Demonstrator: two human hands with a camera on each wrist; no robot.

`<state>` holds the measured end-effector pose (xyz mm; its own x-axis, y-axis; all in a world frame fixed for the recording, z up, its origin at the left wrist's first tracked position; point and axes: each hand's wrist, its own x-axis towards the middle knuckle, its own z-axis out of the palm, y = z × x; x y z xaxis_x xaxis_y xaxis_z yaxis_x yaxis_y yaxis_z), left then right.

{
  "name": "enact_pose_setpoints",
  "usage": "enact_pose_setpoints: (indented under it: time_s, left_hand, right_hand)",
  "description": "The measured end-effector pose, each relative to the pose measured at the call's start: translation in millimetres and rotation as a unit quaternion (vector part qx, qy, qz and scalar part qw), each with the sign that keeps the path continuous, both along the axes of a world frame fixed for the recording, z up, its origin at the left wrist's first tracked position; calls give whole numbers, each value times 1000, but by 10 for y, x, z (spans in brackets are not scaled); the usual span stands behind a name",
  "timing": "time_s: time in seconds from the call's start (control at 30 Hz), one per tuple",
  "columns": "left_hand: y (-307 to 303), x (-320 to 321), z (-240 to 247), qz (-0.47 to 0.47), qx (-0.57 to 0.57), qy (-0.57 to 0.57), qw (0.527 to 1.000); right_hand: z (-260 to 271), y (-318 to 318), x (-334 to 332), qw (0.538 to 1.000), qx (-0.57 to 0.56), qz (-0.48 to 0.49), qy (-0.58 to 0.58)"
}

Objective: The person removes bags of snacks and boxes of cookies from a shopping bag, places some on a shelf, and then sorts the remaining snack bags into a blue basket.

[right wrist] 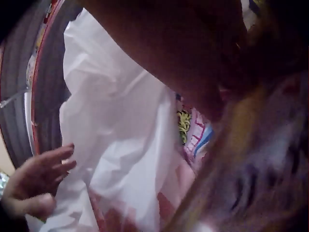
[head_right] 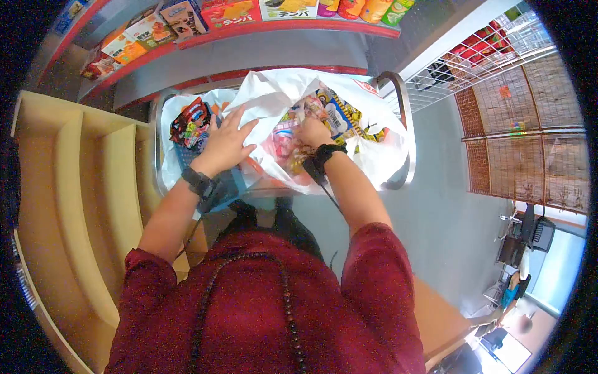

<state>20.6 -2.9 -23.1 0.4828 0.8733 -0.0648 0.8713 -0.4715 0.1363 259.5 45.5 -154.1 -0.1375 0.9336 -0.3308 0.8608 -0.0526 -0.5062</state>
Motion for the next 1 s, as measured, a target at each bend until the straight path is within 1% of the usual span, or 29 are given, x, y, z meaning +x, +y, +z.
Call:
enact_pose_setpoints:
  time_s: [0.07, 0.1, 0.13, 0.2, 0.27, 0.3, 0.33, 0.37, 0.4, 0.43, 0.47, 0.5, 0.53, 0.57, 0.6, 0.67, 0.7, 0.73, 0.77, 0.8, 0.83, 0.87, 0.93, 1.0]
  left_hand:
    - [-14, -24, -18, 3, -1, 5, 1000]
    - [-15, -42, -28, 15, -26, -11, 999]
    - [-19, -61, -29, 28, -52, -27, 998]
    - [-13, -104, -32, 38, -44, -22, 998]
    - [-5, -148, -72, 53, -38, -68, 996]
    - [2, -154, -49, 56, -35, -69, 995]
    - [10, -149, -18, 72, -29, -99, 992]
    - [21, -145, 3, 88, -22, -128, 988]
    - [46, -146, 10, 90, -20, -130, 987]
    - [82, -156, 3, 68, -23, -188, 979]
    - [100, -156, 9, 47, -26, -245, 968]
    - [93, -139, 58, 50, -25, -244, 968]
    - [73, -113, 112, 51, -60, -284, 956]
    - [45, -93, 161, 53, -93, -322, 941]
    - [11, -58, 197, 42, -46, -349, 935]
    - [-46, -52, 101, 78, -103, -415, 901]
    - [-87, -68, 107, 86, -99, -412, 902]
    - [-139, -85, 114, 90, -131, -410, 898]
    - [-194, -96, 128, 92, -163, -408, 894]
    - [-245, -105, 114, 82, -147, -385, 908]
    - [-291, -131, 55, 75, -142, -384, 909]
    - [-336, -156, 8, 68, -138, -384, 911]
    - [-419, -183, 52, 80, -126, -375, 915]
    - [-482, -205, 67, 89, -117, -366, 919]
  right_hand:
    - [52, -29, -74, 998, 55, 24, -13]
    - [186, -13, -55, 999, 41, -2, -1]
    - [439, -14, -2, 998, 63, 28, 13]
    - [586, 23, 254, 983, 144, 75, 89]
    - [1230, -69, 393, 992, 65, 72, 77]
    - [1344, -97, 485, 990, 37, 45, 129]
    - [1406, -121, 572, 984, 7, 17, 180]
    - [1425, -131, 647, 966, -7, 12, 258]
    - [1490, -155, 645, 942, -22, 7, 335]
    - [1579, -202, 606, 912, -61, -11, 406]
    - [1589, -240, 562, 912, -61, -8, 406]
    - [1595, -262, 519, 896, -82, -26, 435]
    - [1591, -279, 479, 879, -105, -43, 463]
    - [1446, -298, 445, 866, -129, -38, 482]
    - [1538, -376, 274, 870, -121, -36, 476]
    - [1491, -480, 65, 862, -148, -56, 481]
    - [1415, -495, -31, 878, -156, -30, 451]
    - [1379, -527, -90, 889, -152, 0, 431]
    - [1360, -582, -151, 887, -158, 11, 433]
    - [1402, -624, -239, 886, -162, 21, 435]
    - [1341, -627, -249, 899, -208, 3, 385]
    - [1311, -627, -269, 898, -210, 8, 386]
    - [1274, -627, -308, 907, -167, 7, 386]
    - [1280, -623, -334, 909, -180, 4, 377]
